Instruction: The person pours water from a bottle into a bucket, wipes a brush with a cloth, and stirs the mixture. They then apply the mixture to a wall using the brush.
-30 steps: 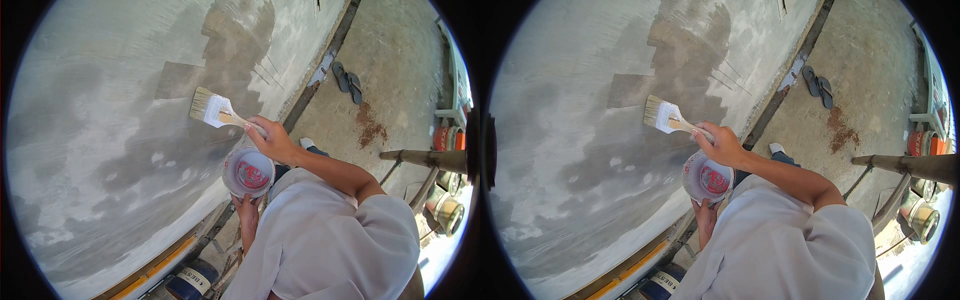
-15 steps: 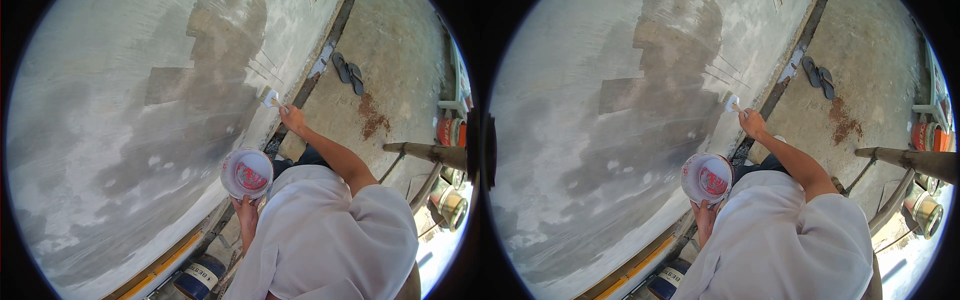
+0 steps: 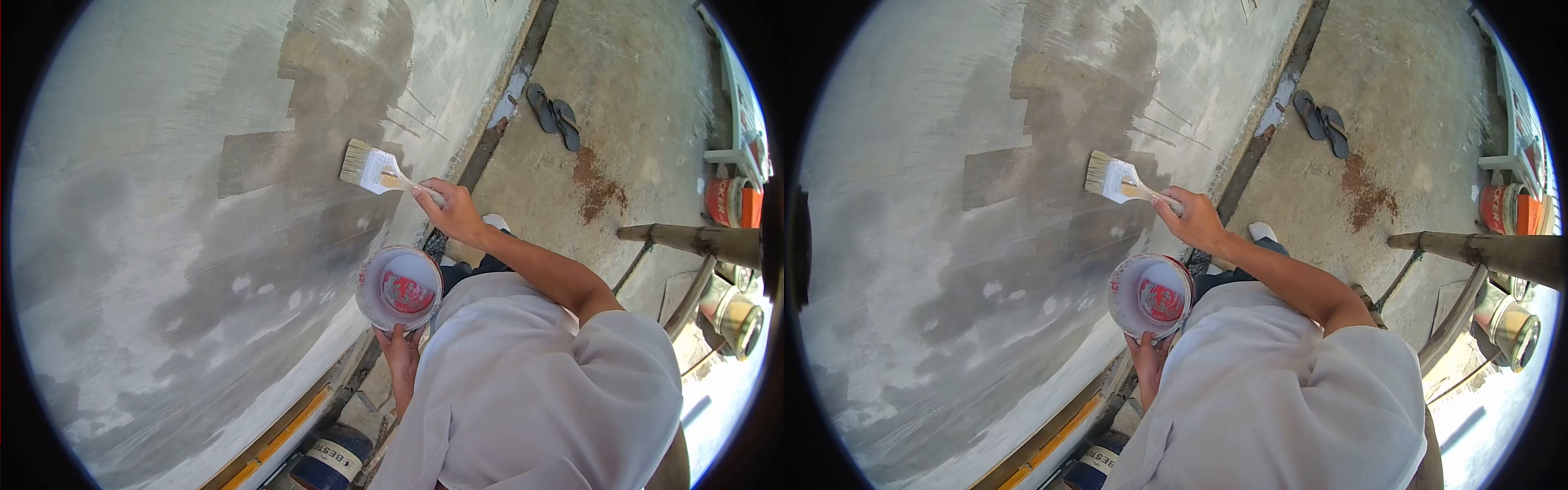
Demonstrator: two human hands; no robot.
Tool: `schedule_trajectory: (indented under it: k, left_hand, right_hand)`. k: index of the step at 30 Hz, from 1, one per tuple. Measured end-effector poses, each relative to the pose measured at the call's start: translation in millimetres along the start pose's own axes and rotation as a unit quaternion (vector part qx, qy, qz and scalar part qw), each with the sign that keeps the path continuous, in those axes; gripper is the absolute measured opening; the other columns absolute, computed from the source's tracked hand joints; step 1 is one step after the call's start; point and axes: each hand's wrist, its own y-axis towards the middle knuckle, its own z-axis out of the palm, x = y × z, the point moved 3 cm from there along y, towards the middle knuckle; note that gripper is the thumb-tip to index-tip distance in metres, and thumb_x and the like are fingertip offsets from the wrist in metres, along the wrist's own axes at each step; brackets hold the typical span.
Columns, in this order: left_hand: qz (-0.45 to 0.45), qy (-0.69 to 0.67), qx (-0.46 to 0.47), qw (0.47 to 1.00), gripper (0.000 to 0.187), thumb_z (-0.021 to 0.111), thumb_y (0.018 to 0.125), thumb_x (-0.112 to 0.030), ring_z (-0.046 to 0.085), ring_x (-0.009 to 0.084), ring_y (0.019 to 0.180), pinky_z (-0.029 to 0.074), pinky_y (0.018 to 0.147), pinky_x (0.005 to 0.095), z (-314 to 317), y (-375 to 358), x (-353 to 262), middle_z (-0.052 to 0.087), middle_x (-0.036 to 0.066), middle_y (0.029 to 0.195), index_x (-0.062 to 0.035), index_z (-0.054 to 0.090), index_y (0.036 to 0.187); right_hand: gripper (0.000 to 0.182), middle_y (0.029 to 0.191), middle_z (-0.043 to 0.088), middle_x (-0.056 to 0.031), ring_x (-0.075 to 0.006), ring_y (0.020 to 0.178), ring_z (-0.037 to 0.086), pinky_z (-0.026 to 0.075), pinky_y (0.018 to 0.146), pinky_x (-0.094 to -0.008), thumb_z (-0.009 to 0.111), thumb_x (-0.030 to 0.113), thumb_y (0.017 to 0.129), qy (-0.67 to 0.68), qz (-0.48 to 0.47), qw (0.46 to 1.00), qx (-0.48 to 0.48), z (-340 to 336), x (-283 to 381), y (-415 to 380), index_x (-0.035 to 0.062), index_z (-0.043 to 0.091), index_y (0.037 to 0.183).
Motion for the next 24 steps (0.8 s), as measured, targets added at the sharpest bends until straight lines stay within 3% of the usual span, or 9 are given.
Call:
schedule_trajectory:
  k: [1,4,7,13,16,19,24]
  left_hand:
    - [0.001,0.001,0.001,1.000,0.084,0.049,0.089,0.009,0.061,0.0386,0.115,0.059,0.092,0.0522,-0.5,0.4,-0.4,0.032,0.012,0.153,-0.0254,0.012,0.157]
    - [0.006,-0.003,0.002,1.000,0.085,0.048,0.089,0.009,0.060,0.0393,0.116,0.058,0.093,0.0531,2.8,-2.2,-4.6,0.031,0.013,0.153,-0.0254,0.012,0.157]
    - [0.010,0.000,0.012,1.000,0.086,0.048,0.089,0.010,0.059,0.0402,0.118,0.057,0.094,0.0539,1.6,-0.6,-4.6,0.030,0.013,0.154,-0.0250,0.011,0.157]
    - [-0.002,-0.009,-0.003,1.000,0.084,0.047,0.088,0.011,0.057,0.0416,0.120,0.058,0.093,0.0533,3.2,0.8,-2.8,0.030,0.014,0.153,-0.0231,0.012,0.156]
    - [-0.005,-0.008,-0.011,1.000,0.084,0.048,0.087,0.010,0.057,0.0414,0.119,0.058,0.092,0.0529,5.9,-4.1,-2.5,0.031,0.014,0.152,-0.0224,0.012,0.156]
    - [-0.011,-0.013,-0.019,1.000,0.084,0.048,0.087,0.010,0.058,0.0407,0.119,0.059,0.092,0.0525,2.9,-6.7,2.1,0.032,0.013,0.152,-0.0236,0.013,0.156]
    - [-0.017,-0.014,-0.028,0.999,0.085,0.047,0.088,0.010,0.058,0.0403,0.119,0.058,0.092,0.0521,-1.2,-9.0,6.8,0.032,0.012,0.153,-0.0266,0.012,0.156]
  right_hand:
    - [0.030,0.067,0.065,-0.0078,-0.0089,0.057,0.054,0.045,0.054,-0.0314,0.065,0.027,0.096,-0.010,-0.003,1.000,-0.004,-1.4,-5.9,4.9,-0.0020,0.071,0.102]
    - [0.030,0.070,0.065,-0.0084,-0.0085,0.061,0.054,0.046,0.057,-0.0301,0.065,0.027,0.096,-0.026,0.006,0.999,-0.028,-10.5,-23.1,13.9,-0.0017,0.071,0.103]
    - [0.035,0.071,0.067,-0.0178,-0.0228,0.058,0.062,0.049,0.060,-0.0354,0.063,0.033,0.095,-0.008,-0.030,0.996,-0.079,-22.8,-41.5,17.3,-0.0002,0.072,0.099]
    - [0.043,0.080,0.070,-0.0225,-0.0324,0.073,0.070,0.053,0.071,-0.0401,0.061,0.038,0.094,-0.091,0.104,0.987,-0.077,-54.8,-65.3,29.4,-0.0023,0.072,0.101]
    - [0.044,0.085,0.071,-0.0257,-0.0385,0.083,0.071,0.054,0.076,-0.0427,0.059,0.040,0.094,-0.132,0.107,0.982,-0.087,-57.0,-88.9,50.0,-0.0015,0.072,0.103]
    - [0.044,0.087,0.070,-0.0285,-0.0428,0.088,0.070,0.054,0.079,-0.0442,0.058,0.040,0.094,-0.163,0.132,0.973,-0.094,-53.6,-98.8,67.8,-0.0011,0.072,0.104]
    - [0.044,0.080,0.069,-0.0275,-0.0422,0.081,0.070,0.054,0.075,-0.0446,0.057,0.040,0.094,-0.148,0.088,0.979,-0.107,-41.3,-77.1,71.5,-0.0013,0.072,0.103]
